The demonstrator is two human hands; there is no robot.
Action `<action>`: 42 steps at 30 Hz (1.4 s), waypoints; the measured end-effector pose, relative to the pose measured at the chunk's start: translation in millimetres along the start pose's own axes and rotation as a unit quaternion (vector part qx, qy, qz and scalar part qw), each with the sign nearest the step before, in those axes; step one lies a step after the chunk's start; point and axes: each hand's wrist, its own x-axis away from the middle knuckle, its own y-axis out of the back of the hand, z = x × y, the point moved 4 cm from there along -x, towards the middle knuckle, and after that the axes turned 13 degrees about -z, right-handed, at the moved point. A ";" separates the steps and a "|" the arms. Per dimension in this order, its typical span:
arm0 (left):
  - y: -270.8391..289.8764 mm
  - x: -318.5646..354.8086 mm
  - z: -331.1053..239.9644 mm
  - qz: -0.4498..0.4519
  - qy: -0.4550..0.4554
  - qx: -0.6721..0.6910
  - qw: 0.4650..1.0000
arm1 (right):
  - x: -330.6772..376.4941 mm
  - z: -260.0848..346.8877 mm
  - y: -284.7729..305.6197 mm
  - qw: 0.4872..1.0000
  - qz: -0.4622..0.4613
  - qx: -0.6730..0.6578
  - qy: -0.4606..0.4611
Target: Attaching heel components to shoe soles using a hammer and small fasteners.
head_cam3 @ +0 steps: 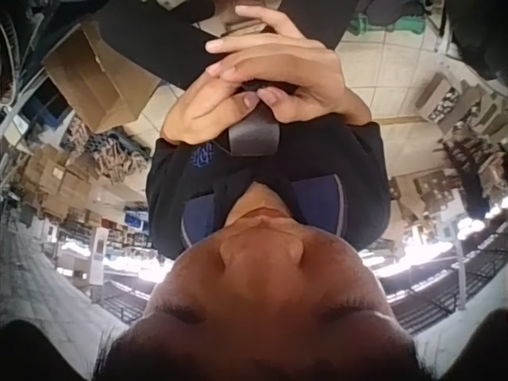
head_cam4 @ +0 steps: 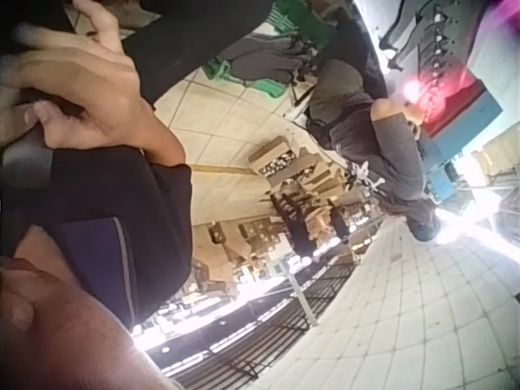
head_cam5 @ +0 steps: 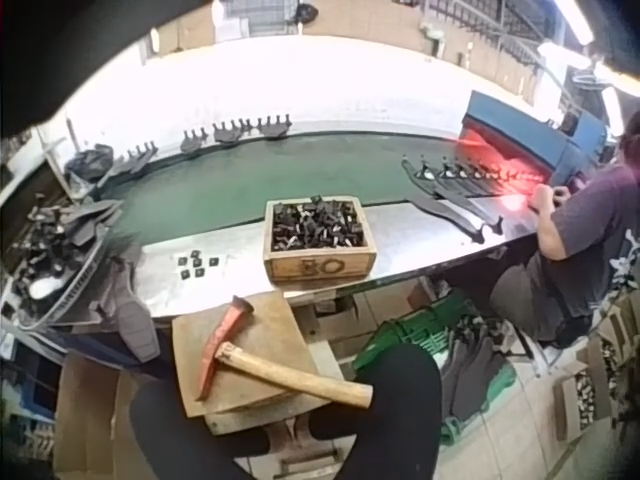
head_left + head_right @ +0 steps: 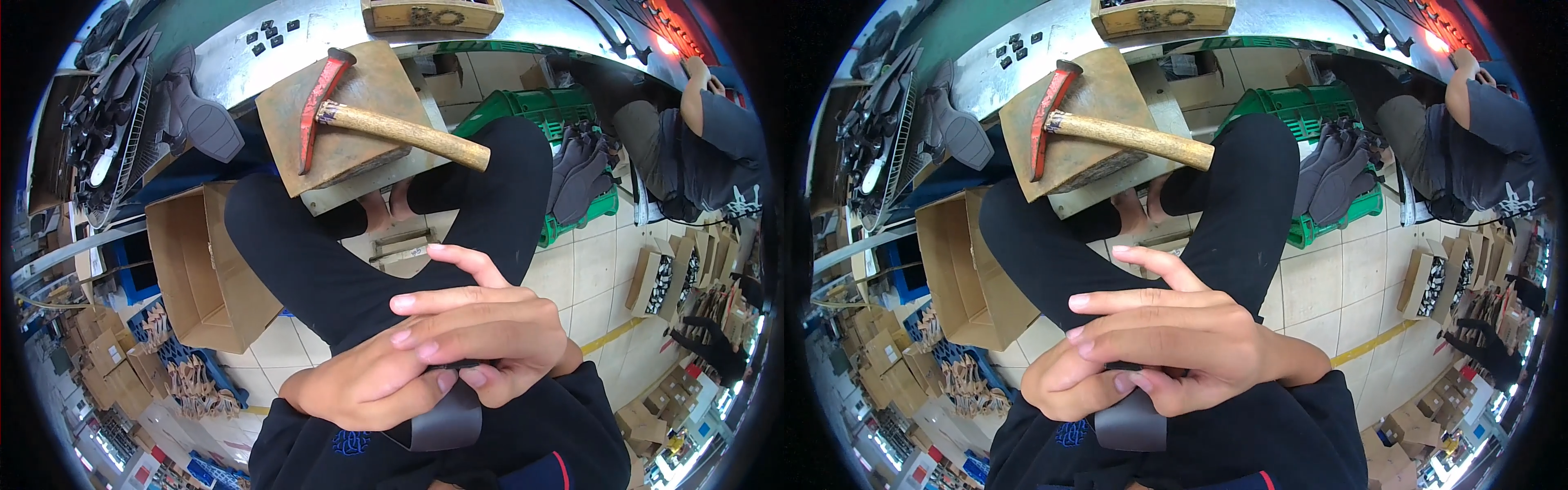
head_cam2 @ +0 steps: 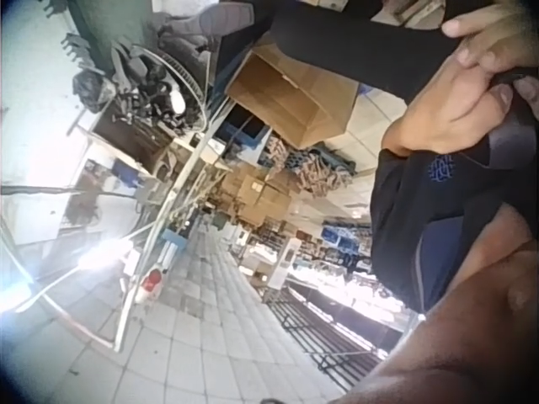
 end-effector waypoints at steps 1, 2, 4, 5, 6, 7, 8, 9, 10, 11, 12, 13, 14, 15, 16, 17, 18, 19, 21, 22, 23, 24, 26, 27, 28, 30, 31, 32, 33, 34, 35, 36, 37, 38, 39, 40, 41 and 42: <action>-2.6 -1.2 0.7 0.000 -0.001 -0.001 1.000 | 1.2 1.6 0.3 1.000 -0.008 -0.007 0.004; -3.9 -2.1 -0.1 -0.014 -0.039 -0.030 0.999 | 2.0 2.7 0.8 1.000 -0.017 -0.014 0.008; -5.2 -2.7 -0.1 -0.027 -0.078 -0.059 0.995 | 3.4 -1.2 -1.1 0.999 -0.024 -0.029 0.008; -4.8 -2.9 -0.2 -0.038 -0.092 -0.072 0.992 | 3.7 -3.0 -1.7 0.999 -0.032 -0.044 0.007; -4.4 -2.9 -1.2 -0.049 -0.106 -0.084 0.990 | 3.2 -3.5 -2.1 0.998 -0.033 -0.043 0.008; -4.0 -1.7 -2.2 -0.049 -0.105 -0.085 0.990 | 2.6 -5.5 -2.3 0.998 -0.036 -0.041 -0.007; -1.4 -0.3 1.2 -0.061 -0.035 -0.062 0.996 | 2.3 -7.5 -3.0 0.998 -0.039 -0.039 -0.022; 0.0 1.5 5.1 -0.072 0.036 -0.038 0.996 | 2.4 -8.6 -4.8 0.998 -0.040 -0.040 -0.021; -0.9 6.1 9.9 -0.132 0.122 0.091 0.979 | 3.7 -15.0 -5.6 0.995 -0.049 -0.049 -0.068; 0.9 10.2 10.5 -0.131 0.212 0.168 0.954 | 5.9 -21.8 -5.6 0.990 -0.059 -0.058 -0.115; 0.5 8.2 12.6 -0.133 0.222 0.177 0.950 | 10.7 -29.3 -3.8 0.982 -0.057 -0.072 -0.162; -0.6 8.8 13.5 -0.140 0.232 0.187 0.944 | 9.0 -27.6 -0.5 0.982 -0.055 -0.075 -0.163; -0.7 9.7 14.4 -0.144 0.232 0.187 0.943 | 6.8 -26.8 1.9 0.974 -0.026 -0.095 -0.202; -1.5 10.5 14.8 -0.137 0.222 0.203 0.944 | 6.6 -27.7 2.1 0.964 0.003 -0.115 -0.241; -3.1 10.2 14.7 -0.128 0.213 0.218 0.944 | 8.5 -28.9 2.4 0.964 0.008 -0.117 -0.240; -4.1 9.9 15.2 -0.131 0.214 0.219 0.943 | 8.4 -29.1 0.5 0.963 0.009 -0.119 -0.241; -4.4 8.8 14.5 -0.135 0.197 0.216 0.947 | 7.3 -28.6 -1.1 0.964 -0.004 -0.130 -0.230; -4.1 7.8 13.9 -0.139 0.181 0.212 0.950 | 6.4 -28.4 -1.6 0.965 -0.019 -0.142 -0.218; -4.1 7.2 14.6 -0.137 0.172 0.211 0.952 | 8.1 -31.8 -2.4 0.965 -0.022 -0.148 -0.216; -4.0 7.1 14.4 -0.135 0.162 0.208 0.955 | 8.8 -33.2 -2.3 0.964 -0.026 -0.154 -0.213; -3.9 7.8 14.8 -0.135 0.163 0.209 0.955 | 9.1 -33.9 -2.0 0.964 -0.027 -0.155 -0.214; -3.8 8.8 14.5 -0.134 0.155 0.195 0.959 | 9.2 -33.3 -1.7 0.967 -0.019 -0.156 -0.201; -3.3 10.0 14.5 -0.134 0.148 0.182 0.963 | 8.5 -33.9 -2.0 0.969 -0.011 -0.158 -0.190; -3.1 9.9 14.4 -0.127 0.139 0.162 0.969 | 6.9 -33.5 -2.4 0.973 -0.009 -0.167 -0.159; -2.8 9.6 14.7 -0.120 0.128 0.143 0.974 | 5.4 -32.5 -2.2 0.976 -0.007 -0.175 -0.128; -1.5 8.8 14.6 -0.117 0.077 0.087 0.986 | 4.5 -32.3 -1.5 0.979 0.000 -0.169 -0.114; -1.5 8.5 12.3 -0.114 0.026 0.030 0.993 | 4.4 -31.5 -1.1 0.982 0.008 -0.163 -0.099; -2.5 9.2 12.1 -0.115 0.026 0.030 0.993 | 1.7 -27.9 -0.2 0.983 0.017 -0.153 -0.098; -4.1 10.6 12.1 -0.121 0.035 0.022 0.992 | 0.0 -26.0 -0.7 0.983 0.018 -0.153 -0.098; -5.6 11.6 11.7 -0.125 0.043 0.014 0.991 | -1.7 -22.9 -1.3 0.986 0.014 -0.144 -0.082; -6.4 11.5 11.8 -0.130 0.052 0.006 0.990 | -2.6 -21.0 -1.1 0.989 0.010 -0.135 -0.066; -6.4 10.0 9.6 -0.133 0.023 -0.015 0.991 | -3.4 -19.6 0.4 0.992 0.011 -0.124 -0.037; -6.4 7.4 10.1 -0.133 0.022 -0.014 0.991 | -2.7 -19.3 -0.4 0.992 0.011 -0.124 -0.037; -6.9 3.3 8.4 -0.130 -0.017 -0.038 0.991 | -1.5 -17.7 -1.1 0.994 -0.002 -0.111 -0.019; -8.5 0.6 6.2 -0.128 -0.057 -0.062 0.988 | -0.8 -15.7 -2.2 0.995 -0.016 -0.098 -0.001; -10.5 1.5 9.6 -0.157 -0.010 -0.053 0.986 | -0.8 -15.2 -3.6 0.995 -0.038 -0.089 0.007; -8.1 0.8 8.5 -0.155 -0.010 -0.053 0.986 | -1.0 -16.5 -3.1 0.995 -0.039 -0.089 0.007; -4.0 -0.1 4.9 -0.143 -0.040 -0.095 0.984 | -2.3 -19.7 -1.9 0.997 -0.034 -0.071 0.002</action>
